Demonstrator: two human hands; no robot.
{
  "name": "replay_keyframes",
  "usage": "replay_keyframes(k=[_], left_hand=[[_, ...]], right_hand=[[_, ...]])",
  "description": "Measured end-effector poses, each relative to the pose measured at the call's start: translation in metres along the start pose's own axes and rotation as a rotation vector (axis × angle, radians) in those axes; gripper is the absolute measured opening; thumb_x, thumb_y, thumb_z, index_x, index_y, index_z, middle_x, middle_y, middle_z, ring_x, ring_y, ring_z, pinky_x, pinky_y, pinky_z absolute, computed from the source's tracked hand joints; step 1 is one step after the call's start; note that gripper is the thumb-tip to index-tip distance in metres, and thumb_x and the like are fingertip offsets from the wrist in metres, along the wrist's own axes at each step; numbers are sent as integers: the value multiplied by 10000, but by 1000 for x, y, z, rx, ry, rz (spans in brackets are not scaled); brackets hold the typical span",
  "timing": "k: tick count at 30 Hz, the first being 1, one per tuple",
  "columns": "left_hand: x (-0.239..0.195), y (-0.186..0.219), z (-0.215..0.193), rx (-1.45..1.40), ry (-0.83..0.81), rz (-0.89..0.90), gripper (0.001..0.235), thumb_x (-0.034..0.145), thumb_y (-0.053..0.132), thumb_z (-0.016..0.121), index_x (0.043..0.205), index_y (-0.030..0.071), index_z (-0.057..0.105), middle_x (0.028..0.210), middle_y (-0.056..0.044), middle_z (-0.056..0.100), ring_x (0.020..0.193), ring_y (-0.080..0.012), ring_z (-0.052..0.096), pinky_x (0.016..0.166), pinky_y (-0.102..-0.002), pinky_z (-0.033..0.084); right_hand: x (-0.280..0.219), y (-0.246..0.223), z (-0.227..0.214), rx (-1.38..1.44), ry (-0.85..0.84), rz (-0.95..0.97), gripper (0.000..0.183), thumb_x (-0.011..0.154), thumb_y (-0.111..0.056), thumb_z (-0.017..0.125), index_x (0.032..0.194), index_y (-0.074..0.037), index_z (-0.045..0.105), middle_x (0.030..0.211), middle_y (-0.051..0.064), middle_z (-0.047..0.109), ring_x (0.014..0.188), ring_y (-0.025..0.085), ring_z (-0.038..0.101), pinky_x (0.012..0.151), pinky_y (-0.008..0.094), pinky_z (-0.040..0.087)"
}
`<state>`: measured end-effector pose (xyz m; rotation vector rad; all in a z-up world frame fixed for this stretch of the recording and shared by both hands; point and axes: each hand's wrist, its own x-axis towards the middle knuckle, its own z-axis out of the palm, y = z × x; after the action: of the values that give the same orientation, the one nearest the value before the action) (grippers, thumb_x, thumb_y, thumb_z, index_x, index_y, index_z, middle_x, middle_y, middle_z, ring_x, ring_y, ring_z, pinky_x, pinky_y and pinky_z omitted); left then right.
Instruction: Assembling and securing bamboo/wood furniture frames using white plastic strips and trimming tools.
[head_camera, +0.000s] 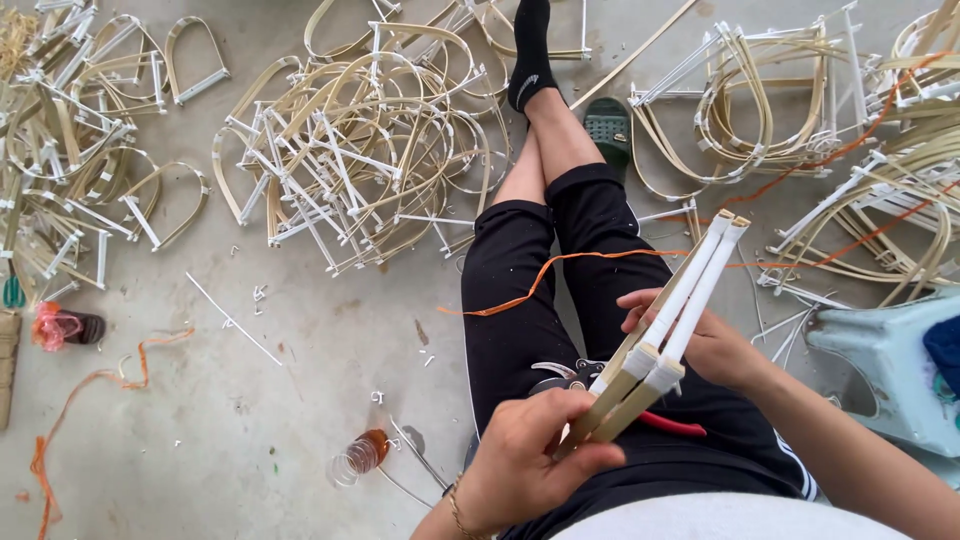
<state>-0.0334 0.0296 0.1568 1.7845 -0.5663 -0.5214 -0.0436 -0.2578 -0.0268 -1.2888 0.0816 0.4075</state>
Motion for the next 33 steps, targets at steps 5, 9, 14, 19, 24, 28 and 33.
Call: replay_keyframes(k=[5, 9, 14, 19, 24, 28, 33], left_hand=[[57, -45, -15, -197, 32, 151, 396, 1042, 233, 694, 1336, 13, 546, 1176, -95, 651, 1062, -153, 638, 947, -298, 519], [86, -89, 9, -651, -138, -179, 527, 1008, 156, 656, 1504, 68, 500, 1117, -80, 677, 986, -138, 692, 892, -279, 589], [50, -176, -4, -782, 103, -187, 273, 1107, 144, 633, 1313, -32, 602, 1031, -79, 651, 842, -109, 654, 721, -262, 565], [40, -148, -16, -852, 244, -307, 214, 1122, 232, 540, 1119, 21, 574, 740, -72, 615, 592, -110, 629, 533, -254, 547], [32, -164, 0, -829, 208, -303, 237, 1138, 228, 490, 1234, 15, 527, 865, -104, 668, 598, -81, 582, 496, -207, 477], [34, -130, -1, -796, 148, -289, 396, 1113, 232, 466, 1480, 82, 463, 889, -63, 650, 605, -40, 566, 503, -180, 477], [33, -124, 13, -728, -32, -253, 376, 1150, 117, 476, 1525, 88, 487, 1023, -21, 651, 797, -20, 560, 720, -184, 491]], right_hand=[[0, 4, 50, -36, -79, 127, 424, 988, -176, 527, 1389, -52, 592, 1062, 95, 697, 921, 161, 641, 833, 307, 549], [-5, -13, 85, -193, -290, 330, 372, 1094, -287, 492, 1285, -12, 654, 1047, 158, 727, 821, 167, 668, 720, 284, 565], [-21, 7, 34, -1119, -306, -139, 1011, 735, -616, 726, 1538, -103, 389, 1472, 165, 455, 1204, 325, 520, 972, 452, 449], [-28, -4, 31, -1567, -322, -112, 1227, 630, -785, 748, 1562, -100, 340, 1499, 138, 439, 1397, 354, 407, 1093, 539, 300], [-31, -6, 5, -1410, -346, 117, 723, 763, -507, 717, 1360, -156, 506, 1185, 75, 623, 1083, 267, 638, 989, 423, 494], [-63, 35, -50, -939, -264, 497, 585, 854, -394, 708, 1362, -154, 547, 1046, 144, 607, 864, 283, 619, 771, 445, 532], [-76, -5, -15, -308, -215, 795, 669, 796, -277, 824, 1392, -184, 534, 1045, 67, 611, 871, 224, 622, 820, 395, 536]])
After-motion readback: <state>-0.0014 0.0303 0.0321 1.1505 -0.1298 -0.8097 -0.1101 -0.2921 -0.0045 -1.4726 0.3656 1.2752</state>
